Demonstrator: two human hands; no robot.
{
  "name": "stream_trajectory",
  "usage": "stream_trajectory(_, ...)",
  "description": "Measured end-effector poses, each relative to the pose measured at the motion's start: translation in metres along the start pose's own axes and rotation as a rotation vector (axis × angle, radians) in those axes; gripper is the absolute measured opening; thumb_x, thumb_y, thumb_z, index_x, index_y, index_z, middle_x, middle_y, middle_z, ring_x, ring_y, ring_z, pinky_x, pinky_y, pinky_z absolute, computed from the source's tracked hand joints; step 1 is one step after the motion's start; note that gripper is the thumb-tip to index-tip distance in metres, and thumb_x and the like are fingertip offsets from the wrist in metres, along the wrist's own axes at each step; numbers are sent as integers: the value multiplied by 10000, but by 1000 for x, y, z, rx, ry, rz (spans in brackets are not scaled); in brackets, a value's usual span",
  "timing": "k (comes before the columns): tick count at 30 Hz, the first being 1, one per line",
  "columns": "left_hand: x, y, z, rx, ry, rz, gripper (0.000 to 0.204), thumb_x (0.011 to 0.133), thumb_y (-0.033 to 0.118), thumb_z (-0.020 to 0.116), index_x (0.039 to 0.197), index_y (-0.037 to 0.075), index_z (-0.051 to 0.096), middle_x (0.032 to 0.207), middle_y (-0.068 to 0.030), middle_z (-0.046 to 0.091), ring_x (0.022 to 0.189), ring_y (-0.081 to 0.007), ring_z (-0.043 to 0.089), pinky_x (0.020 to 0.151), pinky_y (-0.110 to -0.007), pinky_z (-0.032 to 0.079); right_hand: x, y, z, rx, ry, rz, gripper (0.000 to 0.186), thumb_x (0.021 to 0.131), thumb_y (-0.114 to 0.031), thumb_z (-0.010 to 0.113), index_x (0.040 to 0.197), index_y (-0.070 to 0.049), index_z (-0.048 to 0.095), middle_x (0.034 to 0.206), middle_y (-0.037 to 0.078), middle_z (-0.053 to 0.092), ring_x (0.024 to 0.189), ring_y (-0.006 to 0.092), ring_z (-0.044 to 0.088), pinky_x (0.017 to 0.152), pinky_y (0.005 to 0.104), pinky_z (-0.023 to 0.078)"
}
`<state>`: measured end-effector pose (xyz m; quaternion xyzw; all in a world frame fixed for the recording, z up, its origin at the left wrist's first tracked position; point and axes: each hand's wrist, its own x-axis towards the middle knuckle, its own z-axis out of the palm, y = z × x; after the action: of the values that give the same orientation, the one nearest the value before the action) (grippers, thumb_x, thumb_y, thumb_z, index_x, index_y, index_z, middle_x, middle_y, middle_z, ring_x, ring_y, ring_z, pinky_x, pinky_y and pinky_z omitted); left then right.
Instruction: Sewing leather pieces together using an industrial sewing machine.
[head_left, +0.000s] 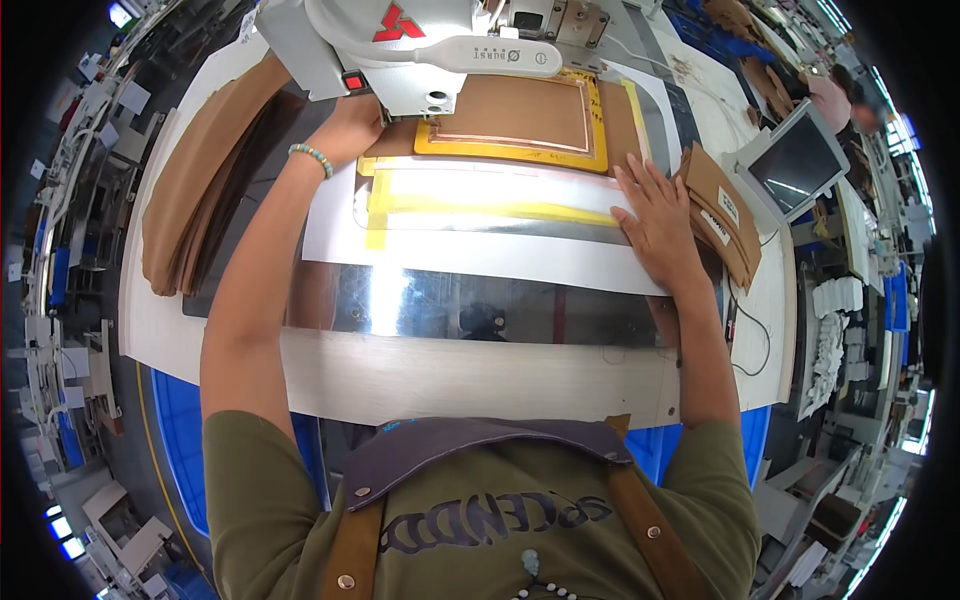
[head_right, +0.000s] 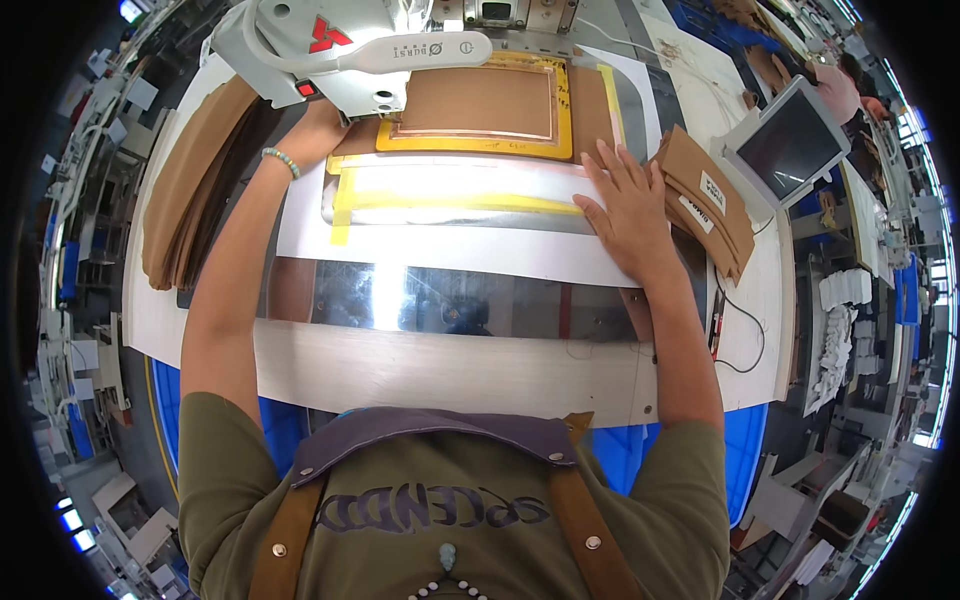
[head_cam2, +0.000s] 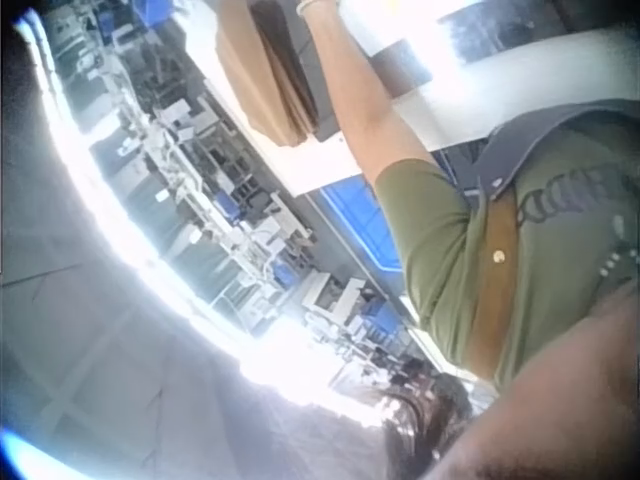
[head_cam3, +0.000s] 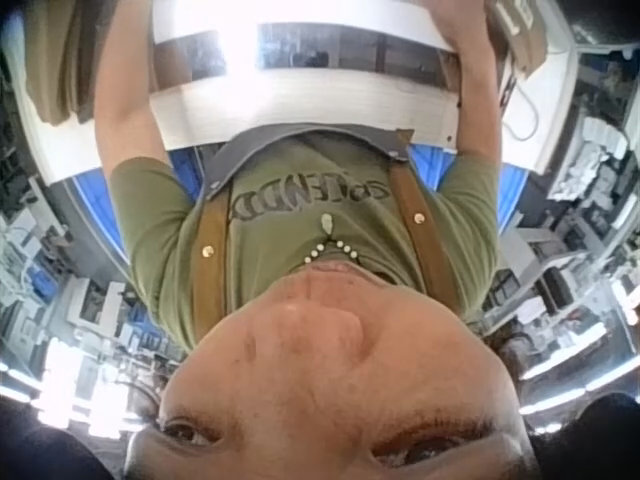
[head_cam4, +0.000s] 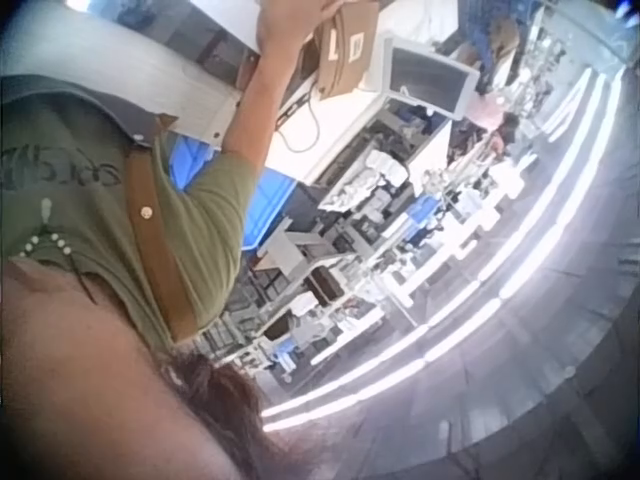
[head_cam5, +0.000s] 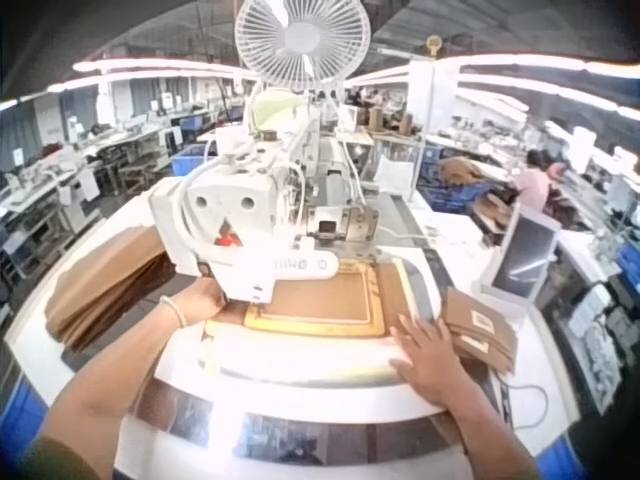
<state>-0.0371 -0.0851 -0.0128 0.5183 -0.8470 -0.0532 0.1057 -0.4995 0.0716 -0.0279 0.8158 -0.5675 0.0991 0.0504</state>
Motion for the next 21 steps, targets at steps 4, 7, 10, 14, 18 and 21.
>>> stream_trajectory(4,9,-16,4,-70,-29,-139,243,1004,124,531,1036,-48,701,1064,-275,725,1028,-473,666,947,-491,522,0,-2,0,12,11,-16,615,1126,-534,431,1598,-149,512,1696,107,422,1592,331,322,1305,601,150)
stream_trajectory(7,-1,-40,8,14,124,-51,336,1040,209,527,892,-17,727,972,-259,734,910,-452,701,907,-509,532,4,-8,0,13,22,-35,616,1123,-525,444,1595,-135,512,1693,111,426,1590,331,324,1305,600,152)
stream_trajectory(10,-24,-13,9,107,213,-74,315,1049,200,530,1201,-2,717,1213,-232,705,1181,-422,633,1069,-501,461,-4,-1,-7,-15,77,-11,619,1120,-500,474,1584,-93,512,1686,122,431,1586,336,329,1302,594,175)
stream_trajectory(14,-85,11,11,106,179,108,509,1071,191,516,1560,47,530,1641,-146,498,1559,-361,373,1259,-488,291,-5,13,-22,82,163,-4,627,1110,-464,517,1557,-24,514,1670,139,444,1576,348,338,1289,568,242)
stream_trajectory(18,-112,28,2,-4,18,104,549,1067,193,517,1601,65,494,1692,-113,453,1612,-353,302,1285,-497,238,-13,10,-18,110,113,-7,627,1123,-475,490,1528,1,534,1657,138,454,1572,342,344,1287,566,253)
stream_trajectory(21,-112,28,5,104,104,124,544,1076,202,505,1604,69,491,1711,-109,426,1621,-351,284,1297,-504,223,-18,5,-3,50,90,-10,636,1129,-494,468,1522,1,542,1668,124,444,1575,330,343,1296,579,223)
